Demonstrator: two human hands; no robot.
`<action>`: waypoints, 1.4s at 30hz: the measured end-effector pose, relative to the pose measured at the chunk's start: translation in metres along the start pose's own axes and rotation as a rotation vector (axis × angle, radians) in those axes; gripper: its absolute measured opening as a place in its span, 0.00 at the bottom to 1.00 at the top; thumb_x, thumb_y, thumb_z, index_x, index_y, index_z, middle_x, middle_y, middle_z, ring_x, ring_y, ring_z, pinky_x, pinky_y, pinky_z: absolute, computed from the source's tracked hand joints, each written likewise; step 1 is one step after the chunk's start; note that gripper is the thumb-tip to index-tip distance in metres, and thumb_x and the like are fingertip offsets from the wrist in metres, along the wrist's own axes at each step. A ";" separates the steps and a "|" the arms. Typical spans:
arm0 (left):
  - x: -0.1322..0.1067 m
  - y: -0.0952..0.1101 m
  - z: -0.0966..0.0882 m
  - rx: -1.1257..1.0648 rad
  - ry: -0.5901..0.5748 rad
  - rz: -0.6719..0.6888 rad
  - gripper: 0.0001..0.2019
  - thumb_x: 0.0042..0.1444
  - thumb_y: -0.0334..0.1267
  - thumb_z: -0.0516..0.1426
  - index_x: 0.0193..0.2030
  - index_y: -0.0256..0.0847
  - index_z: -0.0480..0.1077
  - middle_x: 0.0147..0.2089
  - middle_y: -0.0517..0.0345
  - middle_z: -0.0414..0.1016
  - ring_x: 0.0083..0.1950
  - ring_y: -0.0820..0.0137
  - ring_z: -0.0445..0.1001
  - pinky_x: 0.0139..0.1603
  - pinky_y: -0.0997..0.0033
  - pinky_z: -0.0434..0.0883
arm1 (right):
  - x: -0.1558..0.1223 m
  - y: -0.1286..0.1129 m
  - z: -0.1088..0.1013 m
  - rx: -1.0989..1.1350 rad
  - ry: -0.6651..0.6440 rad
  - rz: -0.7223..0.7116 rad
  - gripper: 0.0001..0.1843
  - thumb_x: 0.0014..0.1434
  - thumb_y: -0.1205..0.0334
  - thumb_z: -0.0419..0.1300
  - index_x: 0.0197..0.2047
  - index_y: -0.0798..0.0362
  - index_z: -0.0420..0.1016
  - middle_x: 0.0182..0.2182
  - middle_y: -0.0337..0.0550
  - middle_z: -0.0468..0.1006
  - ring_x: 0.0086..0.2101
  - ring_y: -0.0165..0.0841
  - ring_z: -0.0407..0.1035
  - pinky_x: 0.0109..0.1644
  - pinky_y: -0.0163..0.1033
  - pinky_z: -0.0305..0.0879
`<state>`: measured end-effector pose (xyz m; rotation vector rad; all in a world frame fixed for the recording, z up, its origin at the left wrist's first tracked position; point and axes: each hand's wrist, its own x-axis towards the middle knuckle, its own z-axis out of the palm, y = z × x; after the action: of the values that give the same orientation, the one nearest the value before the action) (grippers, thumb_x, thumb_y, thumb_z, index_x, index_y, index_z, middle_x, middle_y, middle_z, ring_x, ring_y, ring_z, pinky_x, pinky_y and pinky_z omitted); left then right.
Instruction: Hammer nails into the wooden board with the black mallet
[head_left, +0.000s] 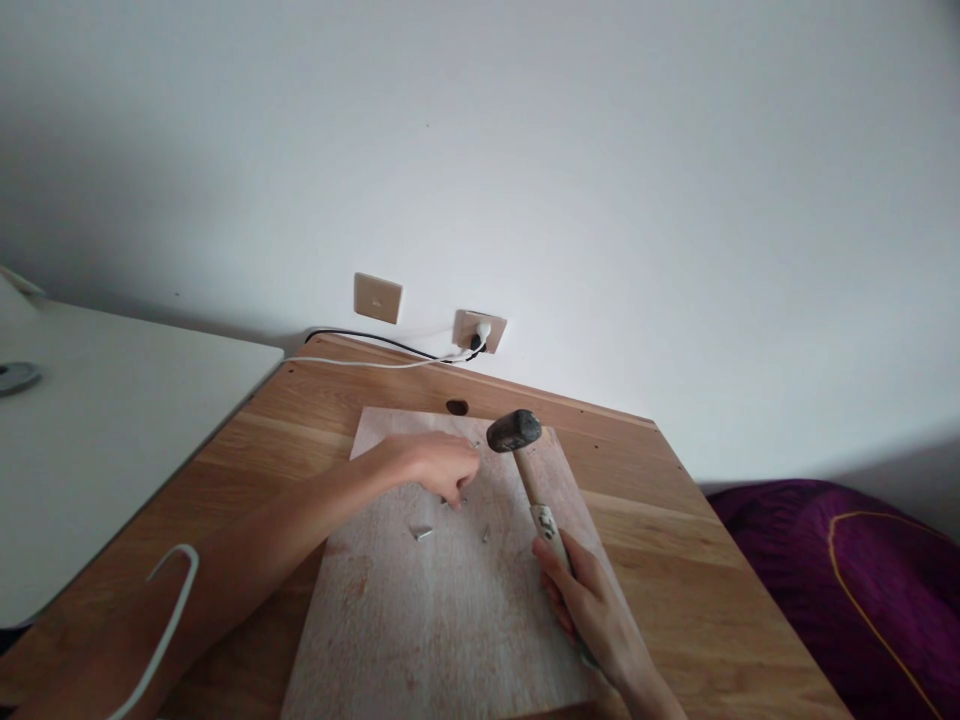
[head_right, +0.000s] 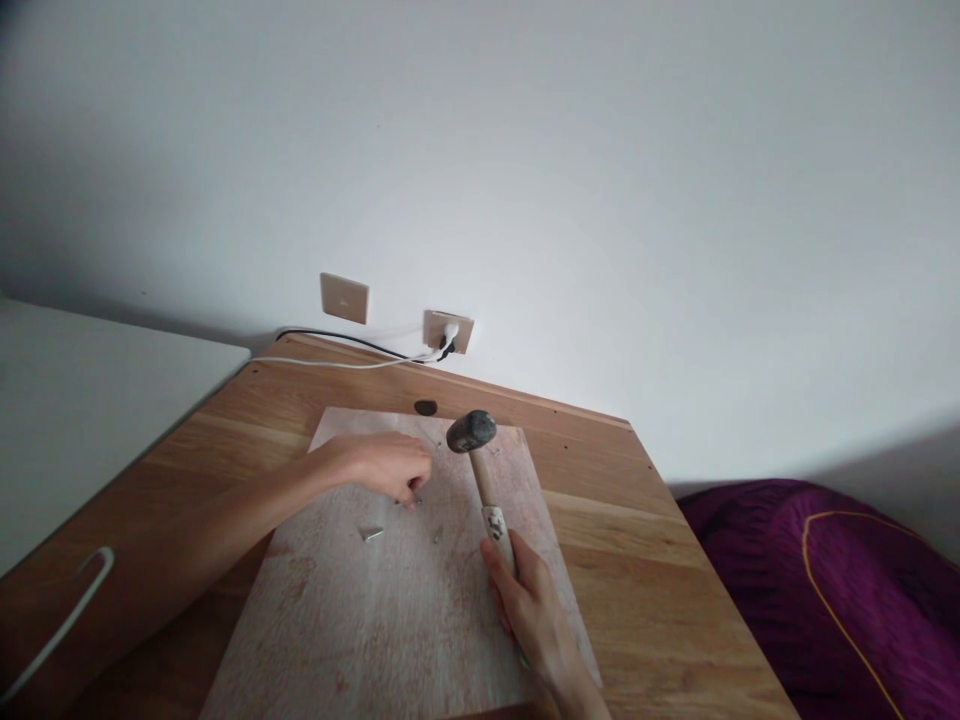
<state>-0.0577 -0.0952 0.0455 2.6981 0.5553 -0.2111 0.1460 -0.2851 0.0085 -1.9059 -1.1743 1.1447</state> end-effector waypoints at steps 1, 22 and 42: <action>0.000 0.001 0.000 0.002 0.007 0.005 0.07 0.48 0.36 0.69 0.23 0.42 0.77 0.26 0.58 0.74 0.26 0.70 0.65 0.27 0.68 0.55 | 0.000 0.001 0.001 0.002 0.004 -0.003 0.37 0.53 0.21 0.56 0.31 0.51 0.63 0.20 0.31 0.59 0.17 0.23 0.52 0.17 0.31 0.50; 0.013 -0.069 0.010 -0.405 0.528 0.021 0.02 0.53 0.28 0.61 0.33 0.35 0.77 0.33 0.59 0.76 0.34 0.74 0.73 0.37 0.77 0.64 | 0.004 -0.010 -0.012 -0.052 -0.049 -0.196 0.26 0.66 0.36 0.57 0.33 0.51 0.62 0.18 0.31 0.62 0.17 0.23 0.54 0.19 0.30 0.49; 0.016 -0.077 0.042 -0.351 0.657 0.066 0.04 0.56 0.32 0.60 0.33 0.36 0.77 0.32 0.58 0.76 0.32 0.73 0.72 0.34 0.75 0.62 | 0.031 -0.023 0.015 -0.104 -0.021 -0.089 0.30 0.57 0.29 0.55 0.30 0.50 0.61 0.19 0.32 0.61 0.17 0.26 0.56 0.17 0.32 0.52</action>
<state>-0.0778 -0.0403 -0.0226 2.3908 0.6063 0.7449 0.1307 -0.2469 0.0102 -1.9021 -1.3393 1.0774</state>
